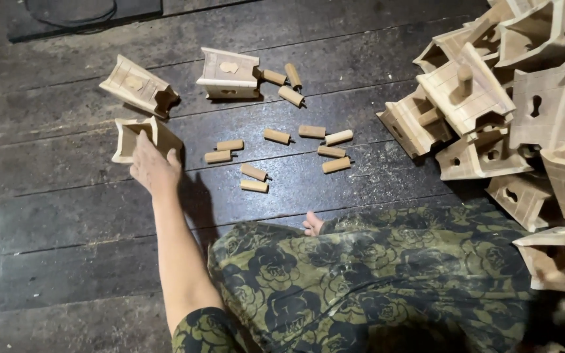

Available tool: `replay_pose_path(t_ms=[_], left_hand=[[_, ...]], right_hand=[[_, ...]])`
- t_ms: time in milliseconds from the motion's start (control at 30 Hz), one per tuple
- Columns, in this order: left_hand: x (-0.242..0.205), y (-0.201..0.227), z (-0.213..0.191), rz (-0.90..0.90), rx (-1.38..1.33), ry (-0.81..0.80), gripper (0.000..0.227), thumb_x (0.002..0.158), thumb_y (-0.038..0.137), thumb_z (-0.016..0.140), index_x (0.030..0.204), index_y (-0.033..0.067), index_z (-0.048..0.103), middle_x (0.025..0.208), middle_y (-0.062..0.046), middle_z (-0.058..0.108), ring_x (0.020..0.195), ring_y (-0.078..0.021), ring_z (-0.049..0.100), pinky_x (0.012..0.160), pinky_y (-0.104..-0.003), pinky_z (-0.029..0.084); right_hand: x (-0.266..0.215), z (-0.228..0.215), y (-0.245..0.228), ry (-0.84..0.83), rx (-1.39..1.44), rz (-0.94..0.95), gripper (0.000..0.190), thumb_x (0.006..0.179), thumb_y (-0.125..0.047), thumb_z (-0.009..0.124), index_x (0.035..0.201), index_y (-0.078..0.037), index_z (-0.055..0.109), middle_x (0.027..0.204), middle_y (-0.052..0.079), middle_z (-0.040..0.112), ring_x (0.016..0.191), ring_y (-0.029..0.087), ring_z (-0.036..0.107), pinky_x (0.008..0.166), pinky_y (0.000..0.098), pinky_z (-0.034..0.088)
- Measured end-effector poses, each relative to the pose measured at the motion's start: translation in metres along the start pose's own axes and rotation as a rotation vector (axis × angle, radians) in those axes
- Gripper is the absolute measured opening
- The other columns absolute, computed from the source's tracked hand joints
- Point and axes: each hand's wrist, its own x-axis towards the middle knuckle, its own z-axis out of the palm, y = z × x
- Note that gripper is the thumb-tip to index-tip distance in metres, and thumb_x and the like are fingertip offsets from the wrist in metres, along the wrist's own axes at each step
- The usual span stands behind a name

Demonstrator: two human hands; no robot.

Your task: The person sits on a wooden floor and assembles small wooden structures by inserting cylindrical dowels into pre-drilled holes. They pick up a body piece, insert dowels, and place the completed unit into a growing pile to the right.

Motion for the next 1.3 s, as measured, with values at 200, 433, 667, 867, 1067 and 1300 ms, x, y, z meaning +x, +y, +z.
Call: replay_pose_path(t_ms=[200, 433, 667, 867, 1067, 1300], left_hand=[[-0.003, 0.002, -0.005, -0.104, 0.490, 0.144, 0.048, 0.076, 0.062, 0.083, 0.092, 0.0180, 0.075, 0.072, -0.009, 0.076, 0.078, -0.0276, 0.064, 0.094, -0.047, 0.029], [-0.075, -0.062, 0.031, -0.323, -0.276, 0.180, 0.048, 0.088, 0.047, 0.083, 0.116, 0.0093, 0.075, 0.109, -0.019, 0.074, 0.111, -0.0403, 0.067, 0.096, -0.053, 0.046], [-0.196, 0.092, -0.045, -0.662, -1.156, 0.291, 0.041, 0.086, 0.018, 0.080, 0.118, -0.0033, 0.064, 0.113, -0.024, 0.069, 0.108, -0.0325, 0.068, 0.093, -0.046, 0.054], [-0.236, 0.087, 0.036, -0.883, -1.742, 0.058, 0.029, 0.091, 0.016, 0.074, 0.117, 0.0051, 0.069, 0.107, -0.017, 0.075, 0.085, -0.0270, 0.075, 0.077, -0.041, 0.064], [-0.223, 0.087, 0.056, -0.831, -1.694, -0.218, 0.035, 0.100, 0.024, 0.068, 0.127, 0.0018, 0.063, 0.107, -0.021, 0.075, 0.087, -0.0318, 0.076, 0.074, -0.049, 0.065], [-0.218, 0.127, 0.011, -0.514, -1.123, -0.451, 0.048, 0.102, 0.044, 0.062, 0.132, 0.0065, 0.065, 0.125, -0.018, 0.072, 0.120, -0.0259, 0.066, 0.103, -0.048, 0.052]], right_hand=[[0.019, -0.017, -0.154, -0.257, -0.093, -0.252, 0.059, 0.099, -0.059, 0.040, 0.144, -0.022, 0.051, 0.138, 0.004, 0.065, 0.107, 0.024, 0.077, 0.088, 0.0445, 0.066], [0.067, 0.098, -0.305, -0.257, 0.172, -0.752, 0.046, 0.097, -0.042, 0.058, 0.137, -0.018, 0.061, 0.129, 0.013, 0.069, 0.118, 0.035, 0.068, 0.096, 0.0514, 0.055], [0.118, 0.189, -0.443, 0.234, 0.454, -1.020, 0.044, 0.092, -0.023, 0.069, 0.134, -0.013, 0.060, 0.116, 0.014, 0.063, 0.113, 0.035, 0.062, 0.093, 0.0442, 0.052], [0.142, 0.173, -0.503, 0.325, 0.387, -1.174, 0.045, 0.091, -0.017, 0.067, 0.134, -0.017, 0.054, 0.115, 0.008, 0.059, 0.110, 0.031, 0.059, 0.091, 0.0430, 0.050], [0.158, 0.176, -0.492, -0.014, 0.591, -1.009, 0.067, 0.087, -0.004, 0.066, 0.148, -0.010, 0.039, 0.129, 0.020, 0.057, 0.124, 0.039, 0.056, 0.104, 0.0497, 0.045], [0.106, 0.120, -0.376, -0.549, 1.901, -0.392, 0.057, 0.074, 0.004, 0.080, 0.126, -0.006, 0.058, 0.114, 0.011, 0.067, 0.108, 0.023, 0.068, 0.088, 0.0361, 0.060]])
